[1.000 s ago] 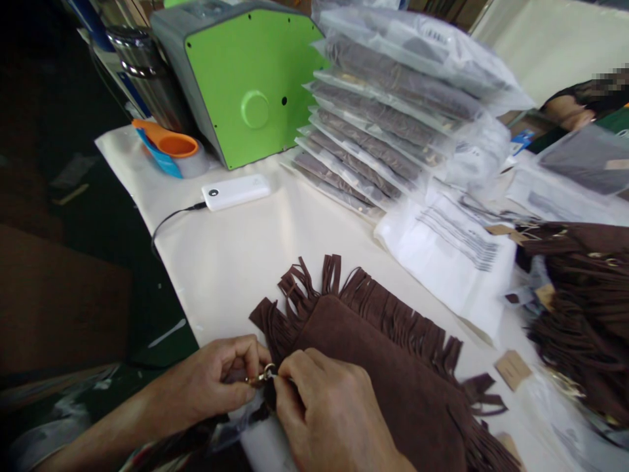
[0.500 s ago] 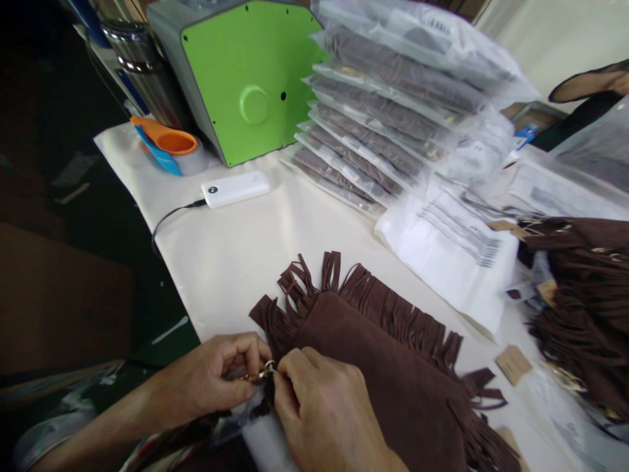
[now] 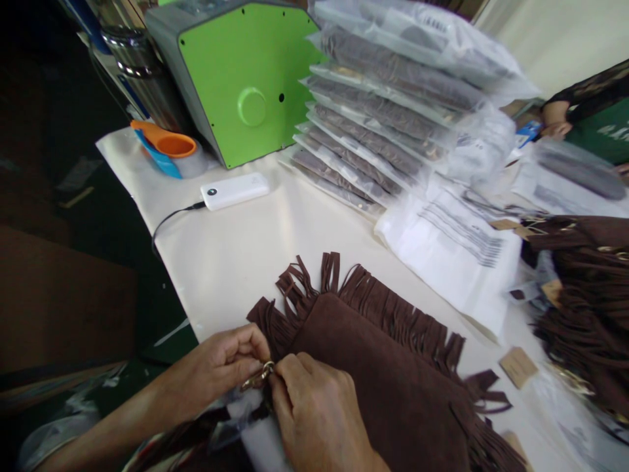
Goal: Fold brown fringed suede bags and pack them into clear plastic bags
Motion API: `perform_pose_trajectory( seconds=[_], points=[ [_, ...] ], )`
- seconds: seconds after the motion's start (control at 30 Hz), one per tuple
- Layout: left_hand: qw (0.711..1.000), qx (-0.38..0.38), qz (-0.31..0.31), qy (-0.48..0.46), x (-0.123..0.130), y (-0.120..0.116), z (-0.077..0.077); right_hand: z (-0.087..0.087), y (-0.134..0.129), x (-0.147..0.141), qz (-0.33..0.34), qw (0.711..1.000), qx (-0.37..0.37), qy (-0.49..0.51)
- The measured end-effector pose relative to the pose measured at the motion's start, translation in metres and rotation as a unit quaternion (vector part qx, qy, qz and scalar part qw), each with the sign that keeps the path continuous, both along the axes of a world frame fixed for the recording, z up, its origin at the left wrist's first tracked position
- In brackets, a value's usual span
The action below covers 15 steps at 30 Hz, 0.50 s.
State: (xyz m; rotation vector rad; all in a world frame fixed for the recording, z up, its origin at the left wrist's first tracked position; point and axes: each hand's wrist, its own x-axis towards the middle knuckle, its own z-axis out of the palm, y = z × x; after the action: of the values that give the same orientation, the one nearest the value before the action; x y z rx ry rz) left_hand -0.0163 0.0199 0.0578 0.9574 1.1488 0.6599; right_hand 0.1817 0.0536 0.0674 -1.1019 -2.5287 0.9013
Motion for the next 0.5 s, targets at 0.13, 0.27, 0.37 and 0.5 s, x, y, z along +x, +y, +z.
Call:
perform_pose_trajectory(
  seconds=[0.13, 0.27, 0.37, 0.5],
  points=[
    [0.998, 0.005, 0.018, 0.061, 0.008, 0.001, 0.000, -0.003, -0.001, -0.002, -0.017, 0.999, -0.038, -0.025],
    [0.985, 0.057, -0.005, 0.164, 0.011, 0.002, 0.001, 0.001, 0.001, -0.004, -0.051, 0.993, -0.095, -0.040],
    [0.962, 0.121, 0.022, 0.243, 0.009, 0.005, 0.001, 0.009, 0.006, -0.003, -0.082, 0.985, -0.147, -0.037],
    [0.952, 0.163, 0.120, 0.229, 0.009, 0.011, 0.007, 0.021, 0.012, 0.002, -0.108, 0.969, -0.217, -0.045]
  ],
)
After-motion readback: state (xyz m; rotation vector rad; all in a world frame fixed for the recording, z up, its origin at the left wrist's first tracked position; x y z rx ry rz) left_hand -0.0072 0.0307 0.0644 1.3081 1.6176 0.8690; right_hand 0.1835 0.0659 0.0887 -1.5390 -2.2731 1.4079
